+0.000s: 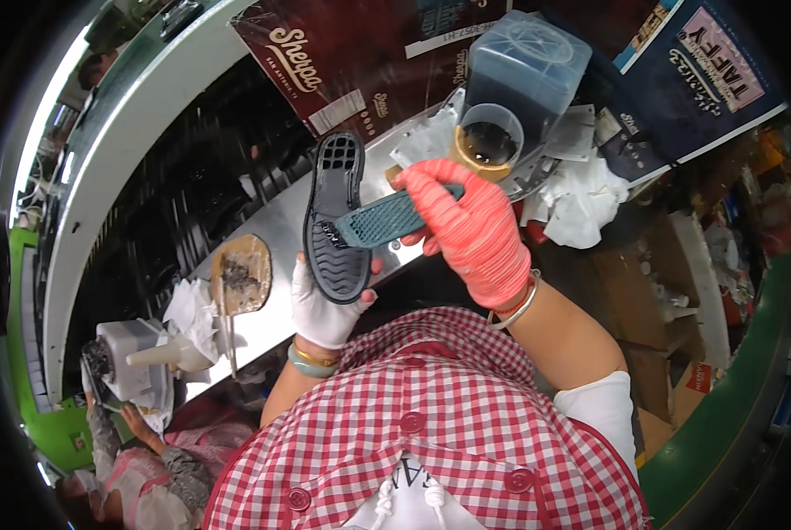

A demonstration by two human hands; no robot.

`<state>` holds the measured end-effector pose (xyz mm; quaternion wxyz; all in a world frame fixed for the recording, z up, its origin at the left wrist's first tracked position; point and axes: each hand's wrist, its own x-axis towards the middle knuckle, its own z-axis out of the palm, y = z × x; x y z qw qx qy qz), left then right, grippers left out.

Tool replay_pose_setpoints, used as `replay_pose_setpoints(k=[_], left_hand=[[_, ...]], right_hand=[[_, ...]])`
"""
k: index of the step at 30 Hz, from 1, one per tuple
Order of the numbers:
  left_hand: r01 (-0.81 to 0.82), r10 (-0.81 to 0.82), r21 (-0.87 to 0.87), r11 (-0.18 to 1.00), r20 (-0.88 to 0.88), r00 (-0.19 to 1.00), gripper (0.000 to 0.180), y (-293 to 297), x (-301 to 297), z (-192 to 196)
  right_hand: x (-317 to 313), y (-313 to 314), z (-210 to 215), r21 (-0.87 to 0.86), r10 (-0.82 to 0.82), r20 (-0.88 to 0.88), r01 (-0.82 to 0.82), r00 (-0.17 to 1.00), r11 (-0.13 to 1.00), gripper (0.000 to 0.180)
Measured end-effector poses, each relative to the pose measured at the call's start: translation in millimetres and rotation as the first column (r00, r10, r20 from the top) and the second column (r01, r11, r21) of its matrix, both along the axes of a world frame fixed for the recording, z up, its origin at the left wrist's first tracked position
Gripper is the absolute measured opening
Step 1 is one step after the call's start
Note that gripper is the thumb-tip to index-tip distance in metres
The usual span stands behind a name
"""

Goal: The person scrubs the soles of black slip-on shoes with a blue brush and a dark liquid solution. They repeatedly dip the brush into a container of liquid and scrub the shoe soles, then place the shoes on a conveyor belt. The person also uses a white stick to stir the liquid in the container.

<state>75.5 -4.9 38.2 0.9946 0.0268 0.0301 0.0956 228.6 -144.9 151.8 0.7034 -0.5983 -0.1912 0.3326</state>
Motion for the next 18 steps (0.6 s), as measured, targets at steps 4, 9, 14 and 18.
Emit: replay_pose_setpoints(k=[4,9,14,18], left_hand=[[-0.002,0.001,0.021,1.000,0.027,1.000,0.060,-5.2,-0.2,9.2],[0.003,-0.001,-0.035,0.999,0.044,0.999,0.062,-10.2,-4.4,9.4],[-0.001,-0.002,0.059,0.998,0.045,0.999,0.064,-13.4,-2.9,12.1],[-0.037,0.042,0.207,0.978,-0.020,0.999,0.069,-15.4,-5.7,10.7]], right_hand=[[-17.9,13.4,-8.2,0.060,0.050,0.023,-0.051,0.999,0.997,0.023],[-27.1,17.5,-10.3,-0.018,0.051,0.077,-0.049,0.996,0.999,0.020],[-30.1,17.2,-15.9,0.021,-0.034,0.240,0.030,0.970,0.999,0.019],[-25.6,19.6,-15.6,0.065,-0.101,0.282,0.086,0.954,0.994,0.019]])
